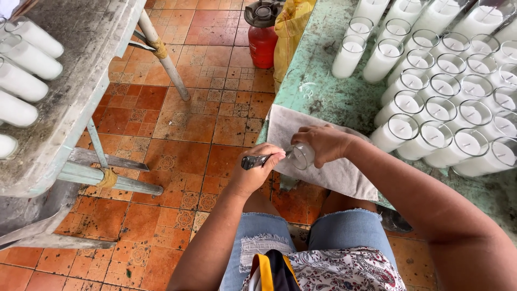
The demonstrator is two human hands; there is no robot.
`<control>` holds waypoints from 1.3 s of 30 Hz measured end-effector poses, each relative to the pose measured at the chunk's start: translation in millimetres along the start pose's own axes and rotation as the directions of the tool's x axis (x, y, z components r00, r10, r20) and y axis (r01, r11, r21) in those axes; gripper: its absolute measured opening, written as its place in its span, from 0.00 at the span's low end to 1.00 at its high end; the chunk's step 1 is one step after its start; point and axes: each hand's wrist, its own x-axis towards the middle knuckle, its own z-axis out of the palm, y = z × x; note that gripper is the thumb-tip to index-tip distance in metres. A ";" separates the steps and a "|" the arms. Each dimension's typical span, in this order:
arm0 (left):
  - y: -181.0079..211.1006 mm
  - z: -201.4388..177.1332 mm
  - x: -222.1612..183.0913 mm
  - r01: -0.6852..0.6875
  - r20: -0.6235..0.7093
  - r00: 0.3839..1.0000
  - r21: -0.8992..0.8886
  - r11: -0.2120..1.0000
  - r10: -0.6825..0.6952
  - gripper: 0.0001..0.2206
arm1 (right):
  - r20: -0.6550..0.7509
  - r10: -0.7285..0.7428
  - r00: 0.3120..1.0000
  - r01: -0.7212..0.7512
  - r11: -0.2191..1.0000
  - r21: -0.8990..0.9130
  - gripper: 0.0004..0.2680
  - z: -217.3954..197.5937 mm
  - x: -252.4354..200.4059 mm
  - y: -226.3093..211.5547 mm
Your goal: Scraping excess wax from the rims of glass candle containers and wiping them clean with a cloth.
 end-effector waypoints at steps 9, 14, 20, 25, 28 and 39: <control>-26.6 -2.0 -7.3 0.244 0.011 0.965 -0.420 0.874 -0.264 0.09 | 0.004 -0.030 1.000 0.030 1.000 -0.010 0.34 -0.5 -4.8 -2.4; -34.5 3.3 -12.4 0.231 -0.016 0.967 -0.369 0.900 -0.255 0.10 | 0.014 -0.030 0.999 0.030 0.999 -0.014 0.33 -1.2 -2.7 -4.1; -38.6 7.7 -7.4 0.290 0.036 0.953 -0.411 0.864 -0.302 0.10 | 0.007 -0.016 1.000 0.016 0.999 -0.041 0.32 -3.4 -2.9 -9.2; -42.3 -4.4 -10.8 0.371 0.079 0.919 -0.506 0.778 -0.386 0.11 | 0.003 -0.029 1.000 0.029 0.999 -0.042 0.32 -3.8 -3.7 -9.2; -44.4 -9.4 -15.1 0.394 0.089 0.907 -0.523 0.756 -0.411 0.13 | 0.023 -0.027 0.999 0.029 0.998 -0.057 0.32 -3.9 -2.8 -12.5; -59.5 -3.7 -17.6 0.462 0.171 0.877 -0.558 0.689 -0.449 0.14 | 0.050 -0.020 0.999 0.026 0.992 -0.127 0.33 2.9 3.6 -10.7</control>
